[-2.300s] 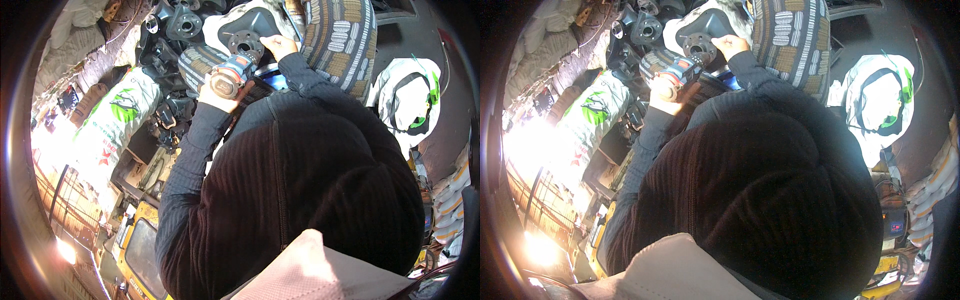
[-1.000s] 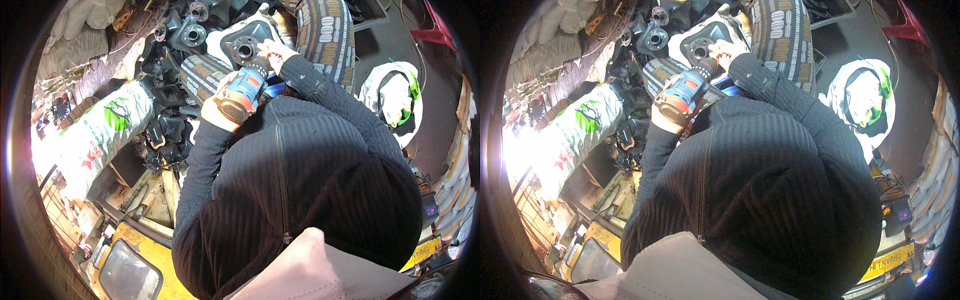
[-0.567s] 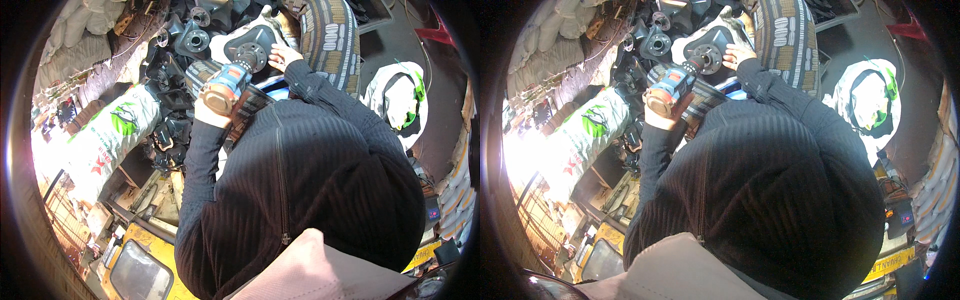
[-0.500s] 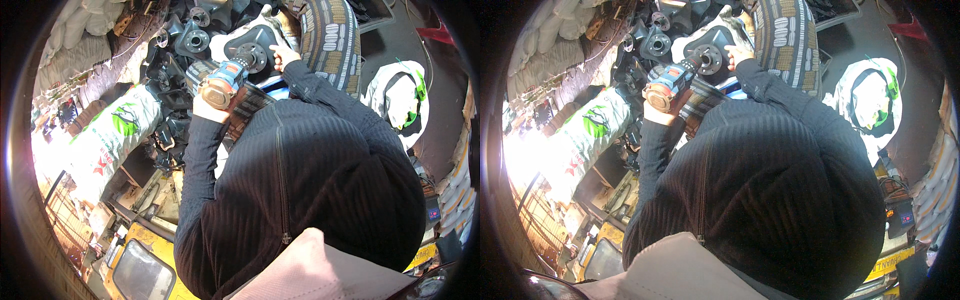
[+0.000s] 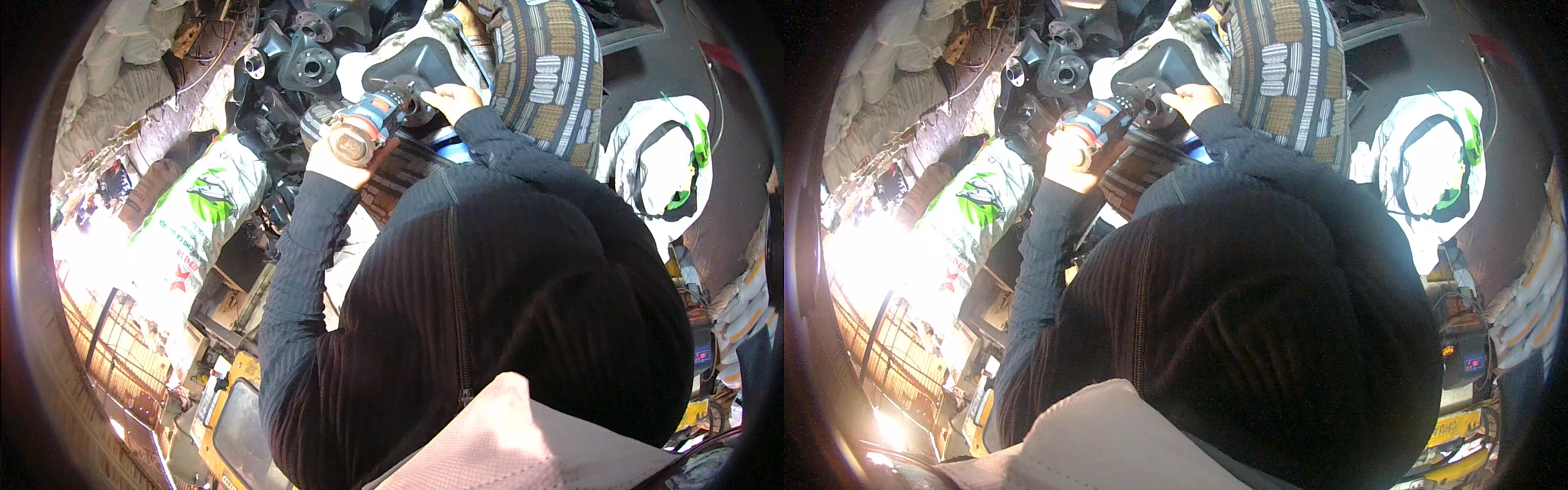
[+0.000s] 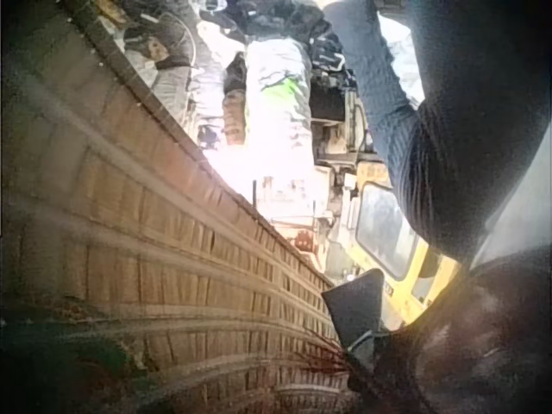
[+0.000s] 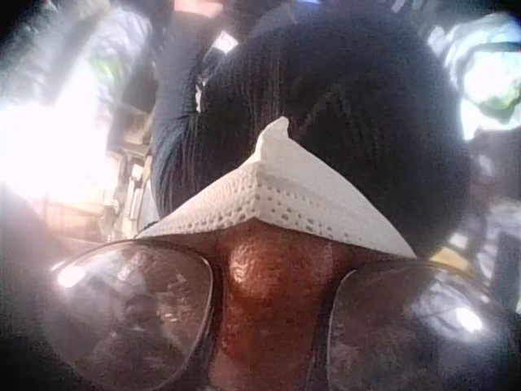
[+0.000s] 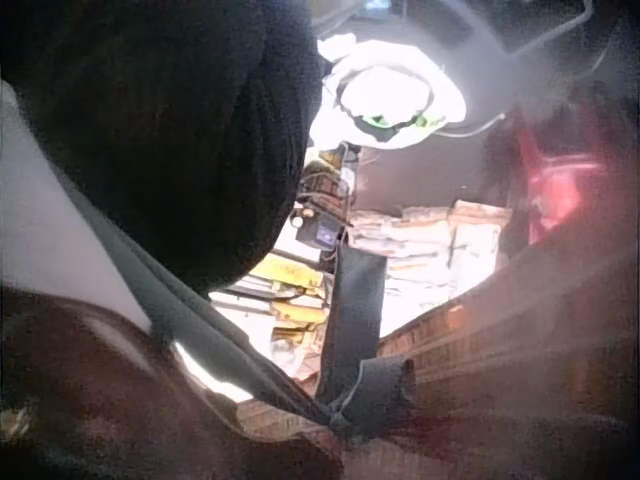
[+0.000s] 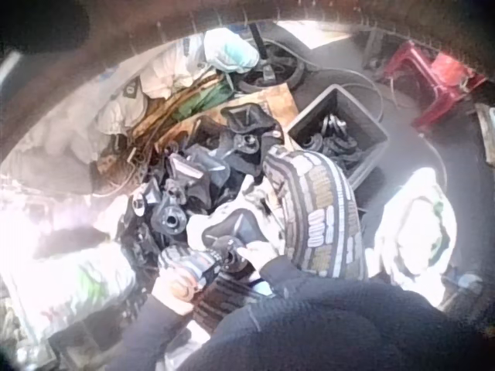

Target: The person uses a cordless drill to make holes in black plastic parts. They repeatedly position the drill, drill into the parts, and set them aside on a cluttered work surface.

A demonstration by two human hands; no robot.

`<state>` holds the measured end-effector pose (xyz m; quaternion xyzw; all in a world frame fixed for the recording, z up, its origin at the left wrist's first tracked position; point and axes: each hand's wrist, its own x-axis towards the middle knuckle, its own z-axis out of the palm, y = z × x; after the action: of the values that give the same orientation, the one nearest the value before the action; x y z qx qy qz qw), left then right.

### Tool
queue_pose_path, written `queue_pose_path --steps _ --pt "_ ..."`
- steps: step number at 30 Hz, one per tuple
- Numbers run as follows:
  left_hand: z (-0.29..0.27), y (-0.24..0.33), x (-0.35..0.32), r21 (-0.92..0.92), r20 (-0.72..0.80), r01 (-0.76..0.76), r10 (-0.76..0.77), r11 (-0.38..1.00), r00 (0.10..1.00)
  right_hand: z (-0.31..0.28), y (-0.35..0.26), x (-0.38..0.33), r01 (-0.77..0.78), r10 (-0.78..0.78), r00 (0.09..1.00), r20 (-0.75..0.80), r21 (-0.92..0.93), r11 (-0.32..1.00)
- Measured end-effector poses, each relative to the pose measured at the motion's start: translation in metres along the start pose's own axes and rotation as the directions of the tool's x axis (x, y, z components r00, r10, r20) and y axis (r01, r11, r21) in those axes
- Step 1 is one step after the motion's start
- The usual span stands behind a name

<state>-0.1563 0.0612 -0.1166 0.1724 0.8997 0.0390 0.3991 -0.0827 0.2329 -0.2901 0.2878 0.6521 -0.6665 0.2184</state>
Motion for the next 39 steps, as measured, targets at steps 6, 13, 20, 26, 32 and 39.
queue_pose_path --steps 6,13,20,26,32,39 --pt "0.003 0.003 0.003 -0.818 0.074 0.069 -0.015 0.571 0.997 -0.004 -0.011 -0.006 -0.011 0.012 1.000 0.017 -0.061 0.998" --pt "-0.010 0.015 0.001 -0.604 -0.028 -0.059 0.053 0.795 0.998 -0.002 -0.006 -0.004 -0.006 0.006 0.999 0.033 -0.027 1.000" --pt "-0.031 0.031 -0.005 -0.131 0.023 0.087 -0.085 0.988 0.996 -0.001 -0.009 -0.006 0.056 -0.059 0.998 -0.020 -0.127 0.990" --pt "-0.017 0.027 -0.003 -0.272 -0.102 0.057 -0.087 0.961 0.991 -0.001 -0.009 -0.012 0.263 -0.279 0.958 -0.065 -0.188 0.946" --pt "-0.015 0.028 0.007 -0.402 -0.008 0.052 -0.060 0.914 0.998 -0.002 -0.009 -0.010 0.317 -0.341 0.938 -0.056 -0.249 0.915" --pt "-0.005 0.014 0.013 -0.172 -0.060 0.025 -0.036 0.985 0.998 -0.001 -0.002 -0.007 0.367 -0.398 0.916 -0.055 -0.290 0.884"
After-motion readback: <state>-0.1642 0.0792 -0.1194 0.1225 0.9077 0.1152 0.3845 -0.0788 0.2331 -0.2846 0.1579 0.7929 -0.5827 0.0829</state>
